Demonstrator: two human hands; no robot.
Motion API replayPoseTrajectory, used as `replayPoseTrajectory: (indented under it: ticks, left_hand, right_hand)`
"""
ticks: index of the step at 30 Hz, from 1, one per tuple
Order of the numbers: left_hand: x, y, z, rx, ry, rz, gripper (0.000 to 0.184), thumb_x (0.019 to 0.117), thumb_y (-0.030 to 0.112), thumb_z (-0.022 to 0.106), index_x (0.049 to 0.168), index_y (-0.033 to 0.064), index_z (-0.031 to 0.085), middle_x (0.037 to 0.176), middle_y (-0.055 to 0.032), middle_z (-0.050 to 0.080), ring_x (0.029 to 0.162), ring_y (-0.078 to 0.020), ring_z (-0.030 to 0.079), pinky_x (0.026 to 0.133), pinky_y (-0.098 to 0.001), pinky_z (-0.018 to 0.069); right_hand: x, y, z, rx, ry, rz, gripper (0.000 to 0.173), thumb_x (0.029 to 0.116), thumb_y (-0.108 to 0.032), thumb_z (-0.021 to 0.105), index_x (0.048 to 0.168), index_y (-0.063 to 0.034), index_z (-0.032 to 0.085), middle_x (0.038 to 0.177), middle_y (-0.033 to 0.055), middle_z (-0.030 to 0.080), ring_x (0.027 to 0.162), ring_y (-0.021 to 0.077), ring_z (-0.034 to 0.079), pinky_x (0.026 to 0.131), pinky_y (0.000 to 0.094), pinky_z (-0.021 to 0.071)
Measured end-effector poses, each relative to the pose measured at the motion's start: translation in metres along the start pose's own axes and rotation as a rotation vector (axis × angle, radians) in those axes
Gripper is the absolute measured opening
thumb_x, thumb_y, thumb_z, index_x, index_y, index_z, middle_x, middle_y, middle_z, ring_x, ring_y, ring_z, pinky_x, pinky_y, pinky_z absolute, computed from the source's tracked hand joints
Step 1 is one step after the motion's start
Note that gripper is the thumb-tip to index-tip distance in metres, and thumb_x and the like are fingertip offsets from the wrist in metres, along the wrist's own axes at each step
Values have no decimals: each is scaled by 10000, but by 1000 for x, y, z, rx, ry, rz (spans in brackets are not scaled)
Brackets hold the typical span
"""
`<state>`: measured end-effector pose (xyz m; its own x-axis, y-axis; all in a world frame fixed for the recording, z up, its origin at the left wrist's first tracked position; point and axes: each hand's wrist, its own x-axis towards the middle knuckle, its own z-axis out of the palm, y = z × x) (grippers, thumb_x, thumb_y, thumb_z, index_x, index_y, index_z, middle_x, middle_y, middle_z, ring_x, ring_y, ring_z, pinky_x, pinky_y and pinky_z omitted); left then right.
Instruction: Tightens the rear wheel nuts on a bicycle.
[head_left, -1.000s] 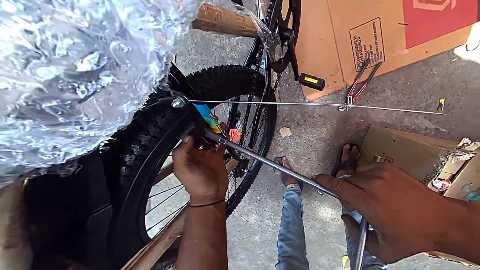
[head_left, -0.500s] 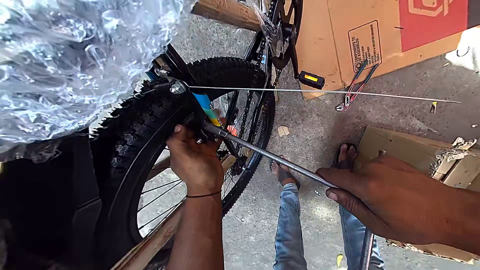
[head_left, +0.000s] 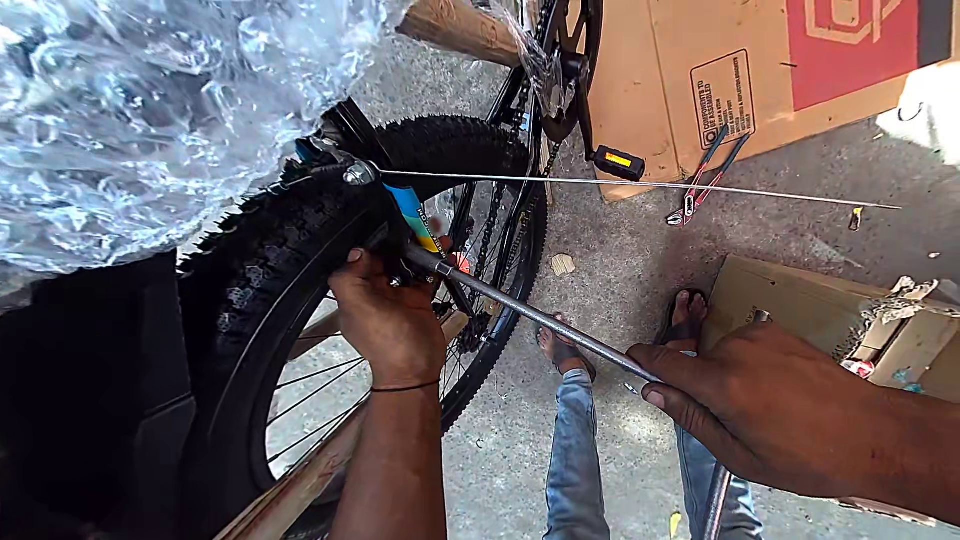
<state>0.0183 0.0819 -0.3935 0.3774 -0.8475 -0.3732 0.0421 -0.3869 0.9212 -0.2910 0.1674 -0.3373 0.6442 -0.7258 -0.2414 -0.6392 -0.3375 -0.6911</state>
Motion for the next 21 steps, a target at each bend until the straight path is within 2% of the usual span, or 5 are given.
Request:
replayPoseTrajectory:
  ticks: [5,10,14,18,21]
  left_hand:
    - [6,4,0,96,-30,-30,468,1082,321,175,1210,90,562,1159,-133,715,1020,-301,717,846,-469,600]
    - [6,-2,2,70,-2,14,516,1064,311,101,1186,109,560,1132,-123,719,980,-306,726,798,-489,613]
    - [8,-5,4,54,6,32,577,1061,325,24,1204,116,543,1100,-113,730,925,-298,738,744,-471,626]
    - [9,-6,7,76,39,47,580,1060,334,30,1199,96,541,1065,-137,739,926,-333,738,755,-517,623]
    - [8,-2,7,124,42,33,588,1066,337,22,1200,101,544,1069,-120,750,919,-308,748,739,-476,631]
  right_hand:
    - [-2,5,0,107,-32,-39,469,955,-587,482,1132,-197,675,533,-171,395,427,-13,386,389,235,288]
    - [-7,20,-8,169,-248,-126,1175,561,-832,741,1513,-225,417,672,-203,487,523,-48,422,475,238,399]
    - [-6,20,-8,126,-140,-136,868,705,-452,739,1486,-186,469,632,-179,480,496,-15,441,434,243,390]
    - [-13,8,8,-78,199,-80,442,904,-451,587,1203,-133,659,570,-112,458,490,61,409,496,278,331]
    - [-21,2,22,-130,312,-22,412,1015,-403,495,1234,-98,664,714,-19,563,660,150,497,696,347,397]
